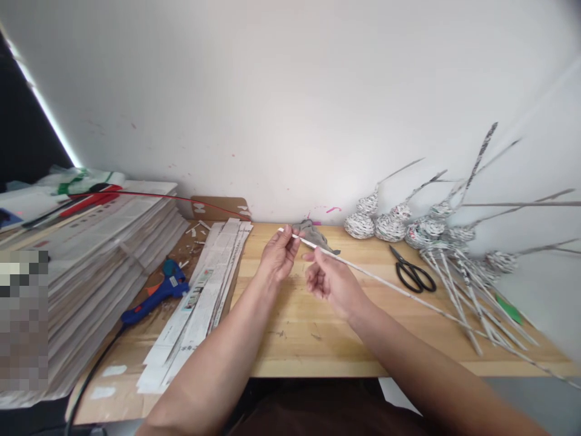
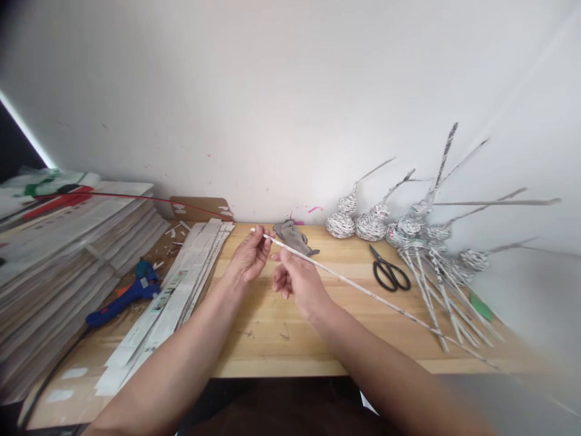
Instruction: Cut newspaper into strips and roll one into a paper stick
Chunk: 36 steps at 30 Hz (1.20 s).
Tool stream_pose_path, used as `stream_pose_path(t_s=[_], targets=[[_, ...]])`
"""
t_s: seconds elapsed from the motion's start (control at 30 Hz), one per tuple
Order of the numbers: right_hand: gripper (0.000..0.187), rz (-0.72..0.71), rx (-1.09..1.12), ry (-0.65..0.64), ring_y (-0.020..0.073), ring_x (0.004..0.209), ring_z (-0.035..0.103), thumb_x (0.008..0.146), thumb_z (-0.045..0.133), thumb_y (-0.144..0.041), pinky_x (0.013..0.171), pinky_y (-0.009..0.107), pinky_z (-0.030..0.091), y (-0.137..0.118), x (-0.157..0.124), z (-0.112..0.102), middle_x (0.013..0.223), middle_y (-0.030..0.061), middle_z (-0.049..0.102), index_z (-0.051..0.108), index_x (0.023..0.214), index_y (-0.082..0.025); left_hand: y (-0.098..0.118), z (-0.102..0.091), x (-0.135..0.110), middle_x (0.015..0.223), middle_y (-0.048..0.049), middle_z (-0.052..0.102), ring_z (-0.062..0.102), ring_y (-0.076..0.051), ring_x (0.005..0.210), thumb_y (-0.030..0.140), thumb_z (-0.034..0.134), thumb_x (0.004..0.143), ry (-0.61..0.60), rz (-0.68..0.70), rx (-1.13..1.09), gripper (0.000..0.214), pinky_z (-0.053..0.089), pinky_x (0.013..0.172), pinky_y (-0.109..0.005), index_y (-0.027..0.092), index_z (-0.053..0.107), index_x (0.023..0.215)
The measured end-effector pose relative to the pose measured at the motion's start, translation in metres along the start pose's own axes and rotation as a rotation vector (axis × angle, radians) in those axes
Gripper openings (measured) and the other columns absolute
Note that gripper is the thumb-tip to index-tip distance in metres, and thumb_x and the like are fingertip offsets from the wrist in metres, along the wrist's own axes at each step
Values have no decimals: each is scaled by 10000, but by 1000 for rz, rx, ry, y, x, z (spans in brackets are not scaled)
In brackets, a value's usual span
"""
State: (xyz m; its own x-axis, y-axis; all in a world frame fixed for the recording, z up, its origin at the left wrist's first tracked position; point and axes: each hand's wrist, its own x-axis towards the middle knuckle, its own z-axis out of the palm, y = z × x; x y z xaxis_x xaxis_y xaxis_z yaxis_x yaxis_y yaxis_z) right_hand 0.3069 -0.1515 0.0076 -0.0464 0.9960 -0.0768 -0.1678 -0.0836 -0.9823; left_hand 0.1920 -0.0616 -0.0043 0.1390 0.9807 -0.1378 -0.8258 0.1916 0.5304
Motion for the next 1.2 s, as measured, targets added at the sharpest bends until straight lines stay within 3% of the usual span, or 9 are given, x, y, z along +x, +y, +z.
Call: stream_pose_path(t_s=[0.1, 0.17, 0.23, 0.37, 0.57, 0.67, 0.87, 1.03, 1.2], targets=[[247, -366, -547, -174, 144, 603, 611, 882, 598, -430, 539, 269, 469, -12, -30, 0, 702, 16, 651, 678, 961, -210, 3, -2, 1, 678, -3, 647, 659, -68, 627, 162, 630, 865, 20, 7, -21, 133, 534, 543, -112, 118, 620, 740], [165, -734, -882, -80, 195, 865, 643, 896, 599, -308, 802, 351, 500, -20, -39, -8, 924, 58, 703, 698, 1002, -230, 3, -3, 2, 663, 3, 633, 646, -69, 604, 209, 643, 861, 18, -1, -31, 133, 514, 510, -118, 125, 622, 760], [238, -881, -1167, 80, 258, 1064, 589, 899, 593, -276, 954, 433, 428, -23, -37, -19, 1110, 96, 678, 670, 1118, -219, 3, -4, 2, 646, 13, 614, 628, -73, 572, 267, 647, 859, 25, -27, -41, 155, 497, 484, -137, 134, 622, 783], [321, -624, -1489, 159, 287, 952, 622, 936, 529, -334, 831, 414, 465, -13, -21, -38, 1029, 143, 695, 628, 1172, -139, 0, -3, 2, 616, 29, 574, 596, -82, 549, 339, 571, 902, 32, -62, -111, 227, 556, 593, -234, 152, 596, 775], [316, -481, -1422, 50, 220, 781, 641, 960, 463, -414, 702, 317, 438, 12, -17, -25, 868, 79, 702, 647, 1064, -179, 4, 0, 3, 539, 58, 438, 390, -22, 414, 302, 431, 970, 12, -42, -253, 325, 417, 459, -130, 143, 531, 705], [315, -393, -1233, 0, 186, 678, 592, 960, 433, -403, 645, 301, 407, 14, -12, -21, 737, 46, 649, 656, 896, -190, 6, 0, 4, 535, 60, 406, 342, -21, 406, 364, 421, 964, -2, -46, -263, 360, 362, 421, -122, 143, 515, 696], [457, 224, -368, -252, 96, 421, 362, 896, 420, -601, 424, 239, 290, 12, 0, -28, 577, -63, 399, 589, 942, -179, 8, 0, 2, 508, 78, 315, 279, -29, 389, 473, 444, 918, -19, -100, -262, 407, 311, 391, -126, 160, 451, 659], [364, -118, -617, -105, 108, 519, 420, 830, 581, -562, 483, 231, 314, 13, 0, -20, 606, -37, 468, 605, 819, -198, 7, -2, 2, 495, 87, 268, 249, -39, 370, 542, 460, 883, 15, -99, -221, 425, 229, 351, -135, 175, 438, 670], [455, 246, -255, -311, 90, 392, 264, 881, 420, -626, 398, 229, 248, 18, 5, -14, 533, -89, 326, 583, 928, -203, 7, -3, 4, 503, 85, 262, 244, -40, 377, 554, 445, 890, 15, -74, -220, 434, 201, 346, -140, 176, 438, 677]])
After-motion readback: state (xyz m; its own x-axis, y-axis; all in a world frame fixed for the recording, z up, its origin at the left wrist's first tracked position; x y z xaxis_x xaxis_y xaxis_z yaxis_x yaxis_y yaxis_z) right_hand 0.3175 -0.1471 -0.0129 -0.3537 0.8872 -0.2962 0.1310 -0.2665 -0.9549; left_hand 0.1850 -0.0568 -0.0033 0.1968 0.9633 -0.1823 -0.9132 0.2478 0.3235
